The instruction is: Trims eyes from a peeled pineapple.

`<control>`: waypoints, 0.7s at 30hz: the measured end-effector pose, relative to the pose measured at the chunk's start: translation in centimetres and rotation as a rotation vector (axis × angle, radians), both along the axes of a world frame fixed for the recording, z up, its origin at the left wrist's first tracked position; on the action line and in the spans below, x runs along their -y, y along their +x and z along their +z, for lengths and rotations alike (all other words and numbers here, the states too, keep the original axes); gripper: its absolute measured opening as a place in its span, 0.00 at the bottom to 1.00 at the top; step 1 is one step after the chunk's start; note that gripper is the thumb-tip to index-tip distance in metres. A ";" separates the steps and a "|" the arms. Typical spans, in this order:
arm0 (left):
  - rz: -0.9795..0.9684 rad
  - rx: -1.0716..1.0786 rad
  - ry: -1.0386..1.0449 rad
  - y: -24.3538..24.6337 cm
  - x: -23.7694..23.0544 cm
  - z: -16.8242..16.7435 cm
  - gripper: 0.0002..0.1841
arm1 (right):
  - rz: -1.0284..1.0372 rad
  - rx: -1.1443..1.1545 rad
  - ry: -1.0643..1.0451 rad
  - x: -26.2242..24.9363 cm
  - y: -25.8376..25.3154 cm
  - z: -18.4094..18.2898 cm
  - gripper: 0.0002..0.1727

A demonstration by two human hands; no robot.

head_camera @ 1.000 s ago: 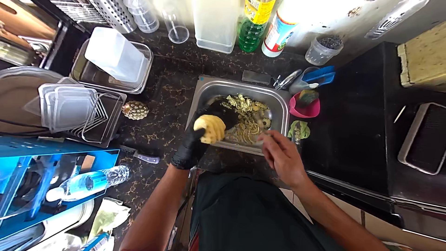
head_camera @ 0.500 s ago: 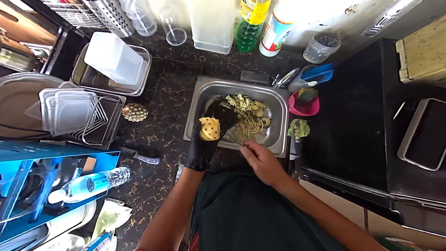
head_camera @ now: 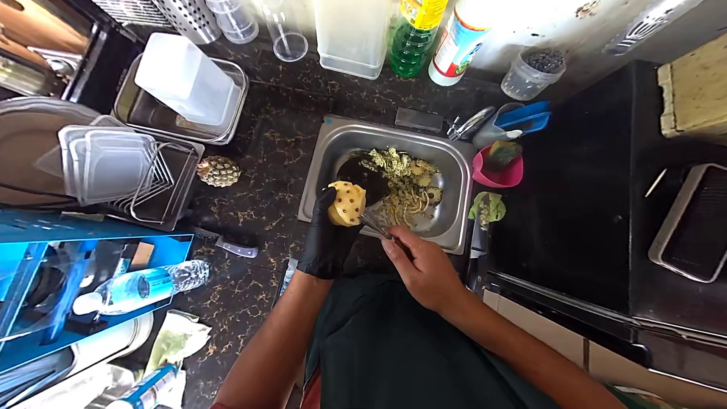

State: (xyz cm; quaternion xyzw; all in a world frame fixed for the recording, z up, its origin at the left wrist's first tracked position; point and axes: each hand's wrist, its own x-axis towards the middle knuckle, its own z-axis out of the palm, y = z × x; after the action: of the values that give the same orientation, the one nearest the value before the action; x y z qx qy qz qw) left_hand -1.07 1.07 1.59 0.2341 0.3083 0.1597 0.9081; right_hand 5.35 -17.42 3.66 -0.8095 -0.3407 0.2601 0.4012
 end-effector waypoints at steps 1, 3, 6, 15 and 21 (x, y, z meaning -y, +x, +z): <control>-0.005 -0.014 -0.003 0.0 0.1 0.1 0.19 | 0.001 0.010 -0.001 0.0 0.0 0.0 0.24; -0.001 -0.038 -0.022 0.0 0.1 0.4 0.18 | 0.006 0.034 -0.002 0.0 0.1 0.0 0.24; -0.017 0.036 -0.047 -0.4 -0.1 -1.2 0.19 | 0.022 0.045 -0.001 0.1 0.3 0.0 0.24; -0.040 -0.017 0.066 -0.6 1.4 -0.6 0.19 | -0.018 -0.130 0.022 -0.5 -0.1 0.4 0.23; 0.162 0.108 0.077 -0.6 2.7 -1.8 0.23 | -0.065 -0.270 0.064 -0.8 -1.2 1.1 0.23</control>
State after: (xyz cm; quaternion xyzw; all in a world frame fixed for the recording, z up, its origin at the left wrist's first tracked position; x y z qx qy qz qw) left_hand -1.66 -1.68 -0.26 0.2342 0.2704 0.2566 0.8979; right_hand 4.15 -16.62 4.74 -0.7644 -0.2655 0.3426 0.4773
